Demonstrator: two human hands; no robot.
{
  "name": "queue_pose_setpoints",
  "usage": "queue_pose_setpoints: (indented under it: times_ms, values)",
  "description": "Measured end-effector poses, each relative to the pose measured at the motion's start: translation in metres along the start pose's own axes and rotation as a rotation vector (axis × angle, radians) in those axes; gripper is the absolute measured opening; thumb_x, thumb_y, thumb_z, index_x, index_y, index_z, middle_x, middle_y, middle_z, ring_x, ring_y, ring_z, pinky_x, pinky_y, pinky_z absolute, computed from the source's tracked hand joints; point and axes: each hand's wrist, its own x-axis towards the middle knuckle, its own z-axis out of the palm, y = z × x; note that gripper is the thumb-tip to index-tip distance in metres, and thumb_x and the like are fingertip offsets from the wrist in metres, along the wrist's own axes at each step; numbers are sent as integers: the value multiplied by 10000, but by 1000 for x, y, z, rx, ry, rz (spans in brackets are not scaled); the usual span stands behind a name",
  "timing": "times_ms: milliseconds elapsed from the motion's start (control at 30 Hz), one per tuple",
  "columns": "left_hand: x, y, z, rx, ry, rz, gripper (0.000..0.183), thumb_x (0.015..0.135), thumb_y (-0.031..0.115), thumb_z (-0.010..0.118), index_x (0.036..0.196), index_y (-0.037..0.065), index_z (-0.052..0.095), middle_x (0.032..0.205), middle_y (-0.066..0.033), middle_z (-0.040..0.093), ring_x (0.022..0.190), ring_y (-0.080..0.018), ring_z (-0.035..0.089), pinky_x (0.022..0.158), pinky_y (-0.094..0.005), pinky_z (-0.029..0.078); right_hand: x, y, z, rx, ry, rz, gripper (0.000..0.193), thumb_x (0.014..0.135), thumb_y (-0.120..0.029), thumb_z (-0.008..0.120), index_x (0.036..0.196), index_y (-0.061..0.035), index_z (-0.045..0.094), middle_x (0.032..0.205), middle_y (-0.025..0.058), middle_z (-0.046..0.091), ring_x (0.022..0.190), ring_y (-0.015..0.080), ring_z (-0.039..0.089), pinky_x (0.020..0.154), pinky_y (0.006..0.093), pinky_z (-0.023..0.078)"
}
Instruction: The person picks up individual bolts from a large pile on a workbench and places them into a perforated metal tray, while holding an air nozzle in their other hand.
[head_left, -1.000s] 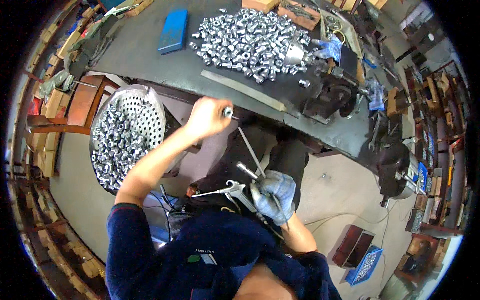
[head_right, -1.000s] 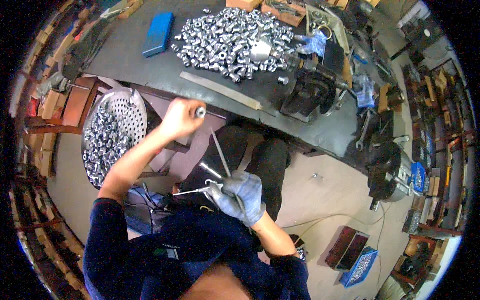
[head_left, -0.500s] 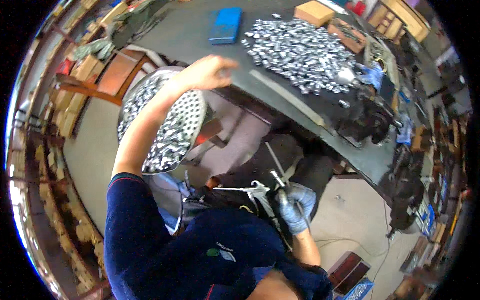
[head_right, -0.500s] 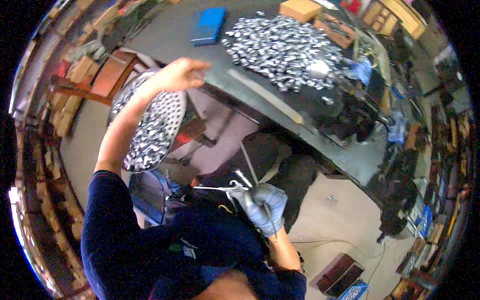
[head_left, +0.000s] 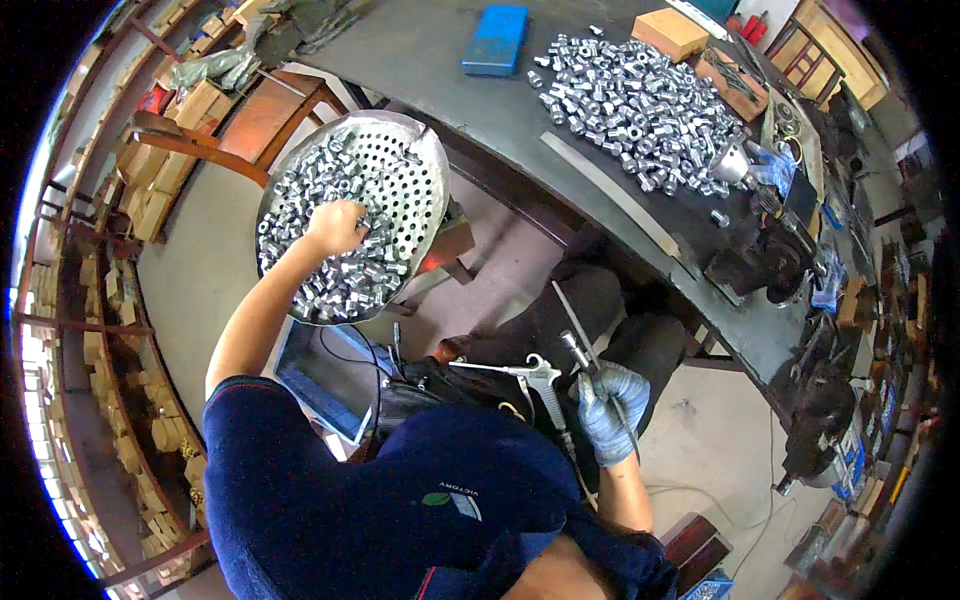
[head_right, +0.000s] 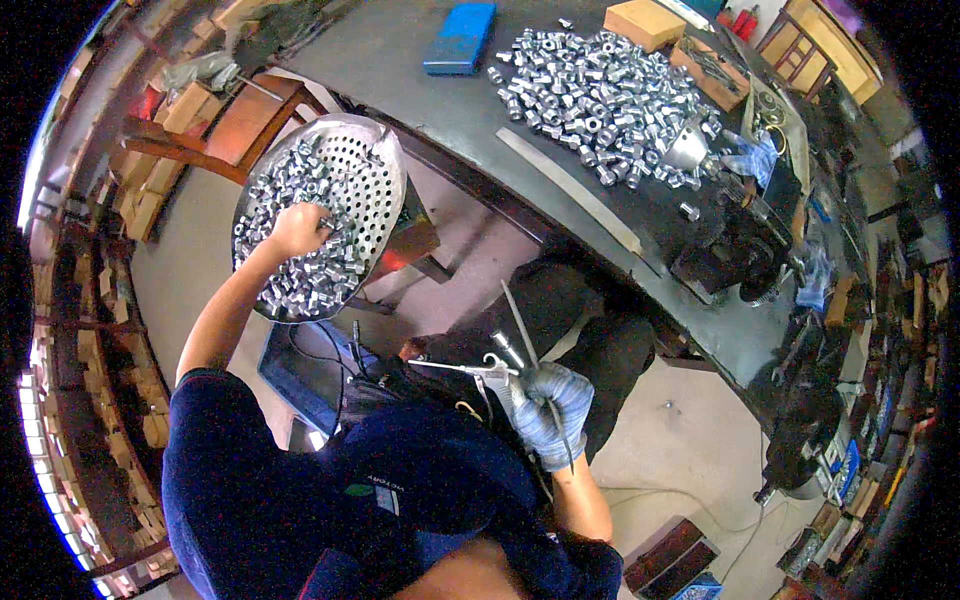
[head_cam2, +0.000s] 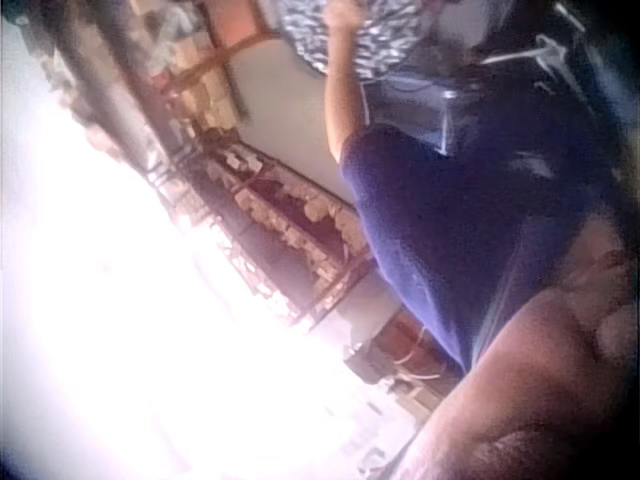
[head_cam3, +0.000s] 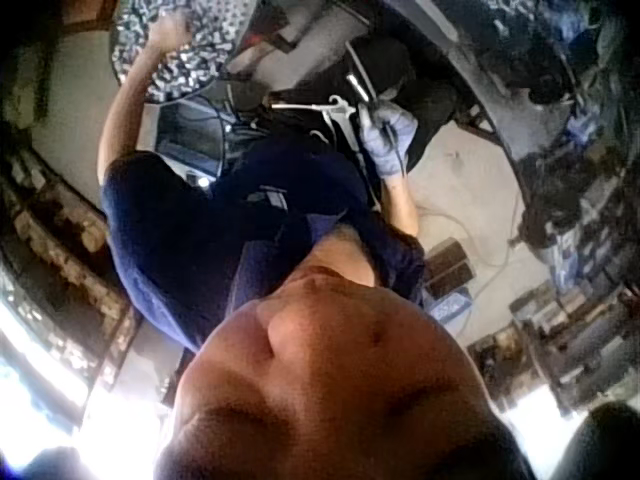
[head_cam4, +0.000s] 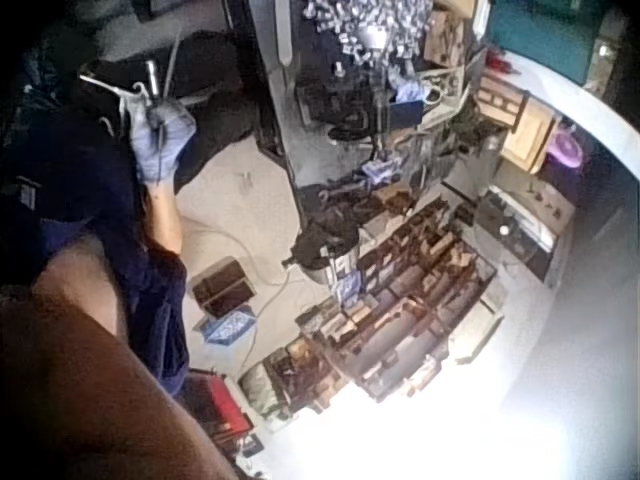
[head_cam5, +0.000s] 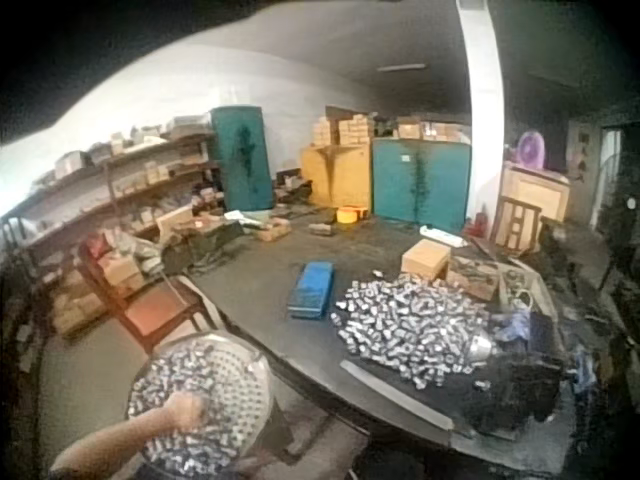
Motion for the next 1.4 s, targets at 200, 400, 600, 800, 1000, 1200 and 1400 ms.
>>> queue_pose_setpoints:
  times_ms: [200, 400, 600, 800, 1000, 1200, 1400]
  values:
    - [-3, -8, -25, -447, 9, -120, 250, 795, 227, 636, 938, 26, 673, 863, -164, 672, 775, -241, 668, 733, -365, 512, 0, 0, -3, -50, 17, -50, 305, 690, -42, 717, 536, -96, 459, 500, 81, 440, 437, 235, 454, 428, 318, 346]
    - [-19, 64, -83, -1548, 46, 126, 346, 853, 116, 612, 1140, -68, 553, 965, -172, 660, 913, -231, 653, 908, -354, 469, 8, -9, 5, -46, -11, -68, 371, 681, -118, 754, 494, -110, 433, 483, 70, 409, 403, 240, 425, 411, 322, 331]
    - [-23, 155, -87, -1620, -283, 319, 263, 730, -17, 723, 979, 1, 640, 868, -8, 609, 746, -64, 560, 675, -197, 445, 15, -12, 0, -139, -69, -111, 403, 693, -188, 755, 496, -132, 407, 473, 55, 406, 405, 244, 433, 406, 330, 337]
    - [-20, 191, -68, -1301, -190, 533, 245, 663, 24, 772, 875, 28, 649, 734, 20, 505, 650, -60, 458, 563, -217, 364, 22, -13, -3, -68, -87, -93, 312, 681, -187, 766, 532, -115, 502, 486, 56, 463, 429, 242, 493, 417, 323, 372]
    - [-33, 212, -89, -895, -32, 645, 229, 613, 28, 732, 830, 48, 661, 657, -42, 453, 546, -144, 473, 496, -278, 375, 33, -9, 7, -112, -136, -118, 352, 689, -201, 763, 504, -108, 478, 480, 101, 447, 430, 283, 481, 422, 354, 375]
    - [-32, 227, -85, -796, 38, 757, 290, 583, -14, 711, 862, 45, 659, 700, -62, 482, 564, -165, 512, 505, -272, 398, 33, -7, 6, -90, -113, -63, 394, 704, -212, 753, 483, -102, 446, 476, 115, 446, 435, 293, 488, 425, 362, 379]
    - [-18, 216, -89, -1116, -246, 691, 339, 724, 105, 737, 1022, -9, 621, 814, -61, 608, 757, -143, 577, 660, -281, 469, 31, -1, 0, -149, -85, -99, 366, 703, -195, 756, 516, -94, 459, 492, 101, 462, 438, 286, 494, 423, 349, 378]
